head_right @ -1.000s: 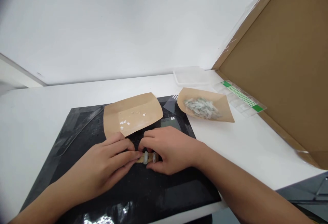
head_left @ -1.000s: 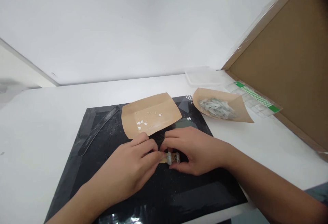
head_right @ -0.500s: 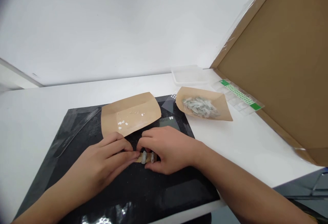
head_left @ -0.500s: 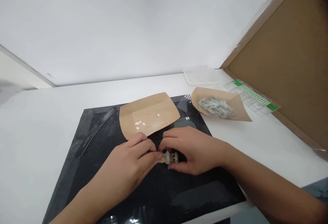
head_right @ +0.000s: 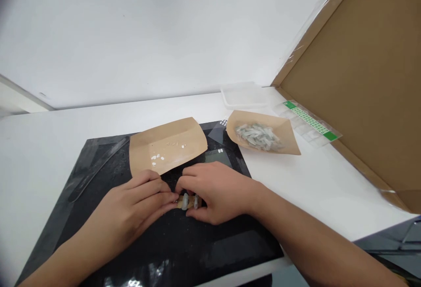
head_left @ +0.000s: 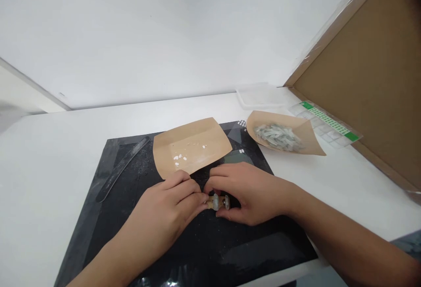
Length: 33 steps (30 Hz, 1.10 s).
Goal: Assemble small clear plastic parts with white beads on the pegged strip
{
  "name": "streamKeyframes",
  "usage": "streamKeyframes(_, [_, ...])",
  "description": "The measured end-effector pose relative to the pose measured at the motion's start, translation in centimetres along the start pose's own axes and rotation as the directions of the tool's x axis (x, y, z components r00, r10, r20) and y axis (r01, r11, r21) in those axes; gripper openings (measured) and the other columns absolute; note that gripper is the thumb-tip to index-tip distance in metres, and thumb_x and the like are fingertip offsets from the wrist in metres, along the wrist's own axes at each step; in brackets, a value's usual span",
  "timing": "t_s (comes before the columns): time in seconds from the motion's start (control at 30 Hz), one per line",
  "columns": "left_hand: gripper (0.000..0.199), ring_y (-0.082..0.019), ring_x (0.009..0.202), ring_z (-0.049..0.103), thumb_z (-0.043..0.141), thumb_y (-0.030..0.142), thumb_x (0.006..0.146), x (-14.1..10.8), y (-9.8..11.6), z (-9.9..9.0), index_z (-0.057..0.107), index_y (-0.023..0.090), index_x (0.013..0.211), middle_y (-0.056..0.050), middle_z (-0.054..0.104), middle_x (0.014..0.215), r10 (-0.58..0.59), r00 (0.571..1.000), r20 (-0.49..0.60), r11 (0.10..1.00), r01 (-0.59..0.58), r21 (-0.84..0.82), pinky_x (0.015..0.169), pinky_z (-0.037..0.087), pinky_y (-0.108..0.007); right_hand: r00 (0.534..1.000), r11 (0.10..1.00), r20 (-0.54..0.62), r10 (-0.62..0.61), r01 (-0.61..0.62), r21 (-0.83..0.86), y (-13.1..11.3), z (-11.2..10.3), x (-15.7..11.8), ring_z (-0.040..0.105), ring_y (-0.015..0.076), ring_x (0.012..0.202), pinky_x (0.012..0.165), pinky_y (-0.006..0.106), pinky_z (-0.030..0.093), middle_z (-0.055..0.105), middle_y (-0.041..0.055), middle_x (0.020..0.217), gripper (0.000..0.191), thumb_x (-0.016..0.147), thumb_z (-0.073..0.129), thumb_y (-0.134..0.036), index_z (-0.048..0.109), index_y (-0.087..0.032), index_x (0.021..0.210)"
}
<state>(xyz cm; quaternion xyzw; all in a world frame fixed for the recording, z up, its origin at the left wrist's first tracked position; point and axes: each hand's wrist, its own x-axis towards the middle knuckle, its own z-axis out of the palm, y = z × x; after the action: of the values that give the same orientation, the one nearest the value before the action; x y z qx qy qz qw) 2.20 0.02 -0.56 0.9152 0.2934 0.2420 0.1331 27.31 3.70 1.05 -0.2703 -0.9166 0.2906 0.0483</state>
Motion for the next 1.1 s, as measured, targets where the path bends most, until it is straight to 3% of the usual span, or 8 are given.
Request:
streamKeyframes(0.53, [0.013, -0.023, 0.089, 0.060, 0.060, 0.017, 0.105, 0.2, 0.3, -0.3, 0.073, 0.016, 0.103, -0.005, 0.070, 0.089, 0.006, 1.000, -0.004, 1.000, -0.006, 0.017, 0.077, 0.057, -0.037, 1.000, 1.000, 0.004, 0.000, 0.000, 0.014, -0.1, -0.2, 0.0, 0.065, 0.0199, 0.090, 0.073, 0.029, 0.044, 0.067, 0.0023, 0.099, 0.033, 0.085, 0.077, -0.029, 0.065, -0.023, 0.115])
streamKeyframes(0.8, [0.015, -0.025, 0.092, 0.063, 0.070, 0.028, 0.100, -0.4, -0.2, -0.9, 0.070, 0.018, 0.111, -0.007, 0.070, 0.100, -0.078, 0.996, -0.035, 0.995, 0.080, 0.060, 0.075, 0.057, -0.038, 1.000, 0.999, -0.013, -0.013, 0.014, 0.050, 0.1, -0.1, -0.1, 0.064, 0.0189, 0.088, 0.073, 0.028, 0.044, 0.068, 0.0027, 0.100, 0.035, 0.085, 0.079, -0.031, 0.066, -0.022, 0.116])
streamKeyframes(1.1, [0.003, -0.021, 0.082, 0.060, 0.069, 0.018, 0.098, -0.4, 0.0, -1.4, 0.070, 0.020, 0.101, -0.002, 0.069, 0.086, -0.094, 0.993, -0.075, 0.995, 0.097, 0.028, 0.067, 0.053, -0.034, 1.000, 0.998, 0.000, 0.007, -0.006, 0.069, -0.1, -0.2, 0.0, 0.064, 0.0180, 0.087, 0.071, 0.027, 0.043, 0.068, 0.0016, 0.099, 0.036, 0.083, 0.080, -0.027, 0.066, -0.022, 0.116])
